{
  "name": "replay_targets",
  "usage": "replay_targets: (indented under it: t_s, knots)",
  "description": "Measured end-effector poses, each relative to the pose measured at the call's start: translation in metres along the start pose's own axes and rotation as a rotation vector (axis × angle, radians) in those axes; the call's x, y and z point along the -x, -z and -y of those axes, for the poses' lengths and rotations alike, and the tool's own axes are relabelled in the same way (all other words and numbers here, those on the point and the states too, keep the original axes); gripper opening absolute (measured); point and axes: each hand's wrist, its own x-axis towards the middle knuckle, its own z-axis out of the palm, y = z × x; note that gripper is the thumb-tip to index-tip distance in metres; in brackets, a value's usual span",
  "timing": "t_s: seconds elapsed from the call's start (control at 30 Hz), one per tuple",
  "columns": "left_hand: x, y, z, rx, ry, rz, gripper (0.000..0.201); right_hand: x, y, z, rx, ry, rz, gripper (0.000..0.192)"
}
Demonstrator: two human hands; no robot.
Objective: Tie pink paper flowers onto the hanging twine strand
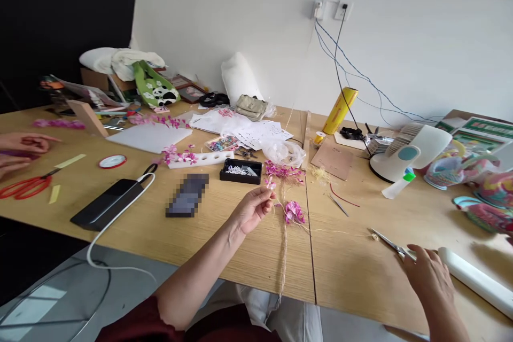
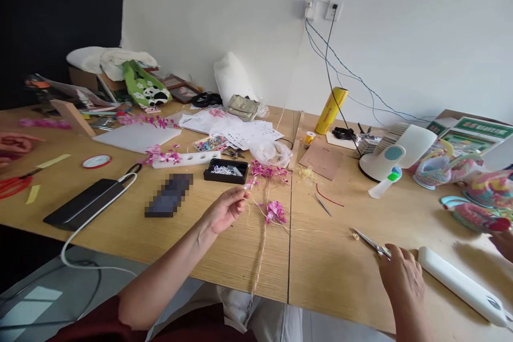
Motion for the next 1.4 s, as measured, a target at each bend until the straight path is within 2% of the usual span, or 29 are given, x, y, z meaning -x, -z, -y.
replay_targets:
  t_s: [0.07, 0.1, 0.17, 0.23, 0.3, 0.37, 0.43, 0.47, 0.5, 0.6, 0.67, 0.7, 0.8, 0.87, 0.97, 1.03, 1.2, 1.33, 1.4]
  knots:
    - [-0.001, -0.004, 0.004, -0.017, 0.014, 0.03, 0.013, 0.009, 0.023, 0.051, -0.183, 0.036, -0.039, 0.026]
    - [-0.001, -0.007, 0.007, -0.024, 0.025, 0.043, 0.014, 0.017, 0.034, 0.081, -0.336, 0.127, -0.009, 0.027]
    - [-0.001, -0.011, 0.012, -0.042, 0.05, 0.067, 0.016, 0.035, 0.053, 0.144, -0.646, 0.323, 0.086, 0.026]
    - [-0.001, -0.016, 0.017, -0.063, 0.064, 0.094, 0.017, 0.048, 0.061, 0.198, -0.819, 0.463, 0.274, 0.026]
    - [0.0, -0.021, 0.02, -0.087, 0.067, 0.119, 0.019, 0.055, 0.061, 0.234, -0.943, 0.499, 0.448, 0.03]
    - [0.0, -0.025, 0.022, -0.113, 0.053, 0.131, 0.019, 0.055, 0.055, 0.251, -1.116, 0.512, 0.569, 0.029]
    - [-0.001, -0.027, 0.022, -0.134, 0.02, 0.135, 0.019, 0.054, 0.049, 0.256, -1.238, 0.475, 0.61, 0.027]
    - [-0.002, -0.028, 0.023, -0.139, -0.001, 0.135, 0.019, 0.054, 0.047, 0.255, -1.26, 0.44, 0.58, 0.026]
    - [-0.003, -0.029, 0.023, -0.14, -0.024, 0.128, 0.018, 0.054, 0.046, 0.253, -1.251, 0.401, 0.501, 0.025]
    - [-0.006, -0.032, 0.026, -0.141, -0.079, 0.066, 0.017, 0.061, 0.049, 0.246, -1.119, 0.342, 0.088, 0.016]
    - [-0.007, -0.035, 0.029, -0.143, -0.124, 0.022, 0.016, 0.069, 0.051, 0.245, -1.083, 0.364, -0.079, 0.013]
    - [-0.007, -0.037, 0.031, -0.144, -0.149, 0.012, 0.016, 0.074, 0.052, 0.246, -1.118, 0.385, -0.077, 0.013]
    - [-0.007, -0.042, 0.036, -0.136, -0.2, 0.016, 0.017, 0.085, 0.048, 0.253, -1.313, 0.376, 0.097, 0.018]
    - [-0.006, -0.045, 0.039, -0.125, -0.197, 0.019, 0.018, 0.089, 0.043, 0.258, -1.361, 0.302, 0.18, 0.022]
    - [-0.005, -0.046, 0.042, -0.098, -0.178, 0.03, 0.018, 0.09, 0.036, 0.264, -1.412, 0.21, 0.215, 0.018]
    - [-0.004, -0.046, 0.044, -0.077, -0.169, 0.053, 0.017, 0.09, 0.034, 0.265, -1.527, 0.155, 0.257, 0.016]
    - [-0.004, -0.046, 0.049, -0.049, -0.114, 0.091, 0.019, 0.089, 0.036, 0.269, -1.774, 0.015, 0.491, 0.019]
    - [-0.005, -0.045, 0.05, -0.033, -0.139, 0.067, 0.019, 0.088, 0.033, 0.264, -1.758, 0.044, 0.549, 0.021]
    - [-0.006, -0.043, 0.047, -0.025, -0.163, 0.065, 0.018, 0.085, 0.033, 0.257, -1.656, 0.09, 0.511, 0.022]
